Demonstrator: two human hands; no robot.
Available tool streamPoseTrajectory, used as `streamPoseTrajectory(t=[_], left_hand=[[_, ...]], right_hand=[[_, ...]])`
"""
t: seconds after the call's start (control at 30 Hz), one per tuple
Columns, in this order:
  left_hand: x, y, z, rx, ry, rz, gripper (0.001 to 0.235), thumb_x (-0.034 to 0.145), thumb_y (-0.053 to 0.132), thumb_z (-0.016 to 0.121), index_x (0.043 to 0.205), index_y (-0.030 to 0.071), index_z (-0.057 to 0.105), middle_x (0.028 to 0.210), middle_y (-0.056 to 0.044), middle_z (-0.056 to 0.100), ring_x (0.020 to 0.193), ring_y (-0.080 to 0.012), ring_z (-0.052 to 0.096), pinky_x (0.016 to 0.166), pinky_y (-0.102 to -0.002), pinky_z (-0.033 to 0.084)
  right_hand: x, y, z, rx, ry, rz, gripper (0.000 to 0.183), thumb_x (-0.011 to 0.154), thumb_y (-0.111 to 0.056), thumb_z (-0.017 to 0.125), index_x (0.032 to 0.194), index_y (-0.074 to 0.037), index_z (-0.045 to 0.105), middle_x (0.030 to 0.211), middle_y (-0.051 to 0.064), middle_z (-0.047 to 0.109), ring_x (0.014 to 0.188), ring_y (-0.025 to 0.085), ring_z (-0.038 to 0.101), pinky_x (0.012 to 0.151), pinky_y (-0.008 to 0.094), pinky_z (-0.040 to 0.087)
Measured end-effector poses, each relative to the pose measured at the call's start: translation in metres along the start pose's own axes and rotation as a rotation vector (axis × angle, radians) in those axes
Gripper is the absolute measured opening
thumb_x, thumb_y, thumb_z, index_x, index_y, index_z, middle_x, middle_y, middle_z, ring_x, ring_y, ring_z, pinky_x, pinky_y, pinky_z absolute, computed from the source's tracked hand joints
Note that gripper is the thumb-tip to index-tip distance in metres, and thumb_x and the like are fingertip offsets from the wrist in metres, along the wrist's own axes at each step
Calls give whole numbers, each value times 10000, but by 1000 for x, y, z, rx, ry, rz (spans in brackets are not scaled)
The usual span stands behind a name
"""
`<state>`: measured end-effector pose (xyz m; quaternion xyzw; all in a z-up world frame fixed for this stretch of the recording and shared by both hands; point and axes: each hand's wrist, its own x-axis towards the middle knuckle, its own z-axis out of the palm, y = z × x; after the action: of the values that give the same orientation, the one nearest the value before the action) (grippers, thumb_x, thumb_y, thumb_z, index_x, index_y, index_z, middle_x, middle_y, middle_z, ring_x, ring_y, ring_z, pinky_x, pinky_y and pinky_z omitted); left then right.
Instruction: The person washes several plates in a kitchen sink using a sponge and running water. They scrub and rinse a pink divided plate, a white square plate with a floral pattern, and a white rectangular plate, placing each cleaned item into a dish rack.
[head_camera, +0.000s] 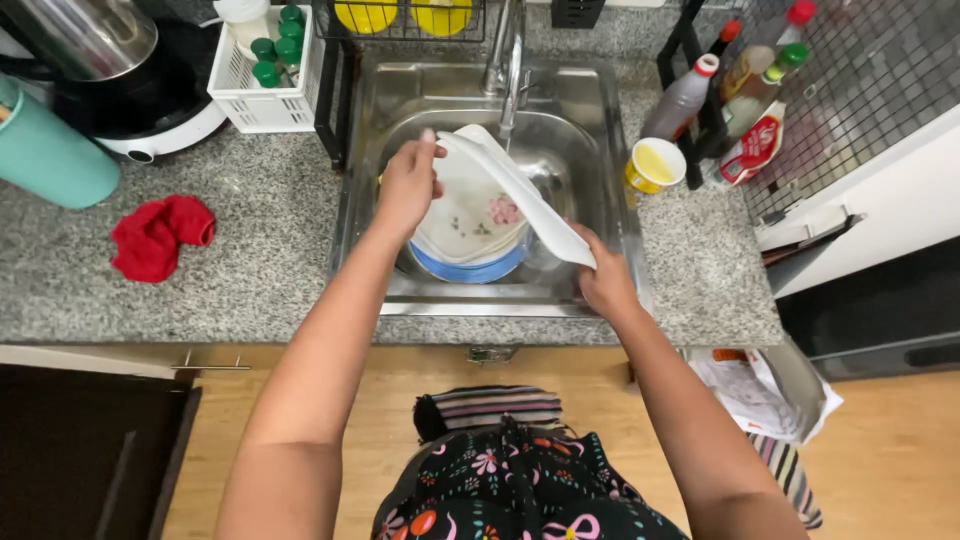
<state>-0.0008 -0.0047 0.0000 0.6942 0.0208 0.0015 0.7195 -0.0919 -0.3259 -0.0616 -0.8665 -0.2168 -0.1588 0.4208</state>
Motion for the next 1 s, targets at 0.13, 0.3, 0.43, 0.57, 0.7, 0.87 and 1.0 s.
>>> streamPoseTrajectory(t=[0.13,0.3,0.43,0.57,0.7,0.87,1.0], left_hand=[[-19,-4,21,548,112,161,310,913,204,625,1213,134,665,759,-148,677,715,-283,700,697,-423,545],[-26,-12,54,816,-17,127,623,793,85,671,1391,226,565,861,-154,734,931,-349,700,948,-667,372],[-21,-28,71,915,-87,137,745,810,73,671,1505,217,445,962,-148,746,1099,-369,670,1094,-829,38],[-19,-25,86,949,-152,168,731,842,89,665,1521,195,415,976,-144,756,1108,-362,673,1111,-835,9],[-13,-23,103,979,-238,214,762,821,94,685,1522,173,398,983,-140,757,1109,-364,670,1109,-833,22],[-4,-10,122,930,-414,264,944,805,198,794,1566,115,241,1019,-158,703,1102,-394,634,1046,-788,216],[3,-5,121,874,-536,325,842,809,244,808,1529,166,379,1025,-140,715,1062,-362,694,987,-652,467]], right_hand=[[-21,61,-7,82,-22,333,515,923,25,531,1429,-64,544,1121,216,725,979,321,738,845,405,581],[-24,87,-20,348,29,356,301,1100,-173,578,1319,26,633,1059,147,727,938,190,704,760,335,651],[-22,80,-32,488,87,367,361,1076,-203,560,1340,43,573,1178,136,698,989,214,716,775,346,663],[-26,84,-39,557,144,289,411,1066,-177,543,1409,45,490,1303,168,637,1070,241,699,798,376,669],[-30,66,-38,514,212,306,443,1071,-153,530,1465,26,434,1367,166,595,1129,246,674,816,371,670],[-23,25,-36,415,333,283,455,1027,-138,514,1438,44,447,1347,167,598,1063,215,669,758,342,643],[-27,25,-25,155,426,141,311,1127,-117,552,1367,79,577,1297,190,697,1161,242,673,977,344,548]])
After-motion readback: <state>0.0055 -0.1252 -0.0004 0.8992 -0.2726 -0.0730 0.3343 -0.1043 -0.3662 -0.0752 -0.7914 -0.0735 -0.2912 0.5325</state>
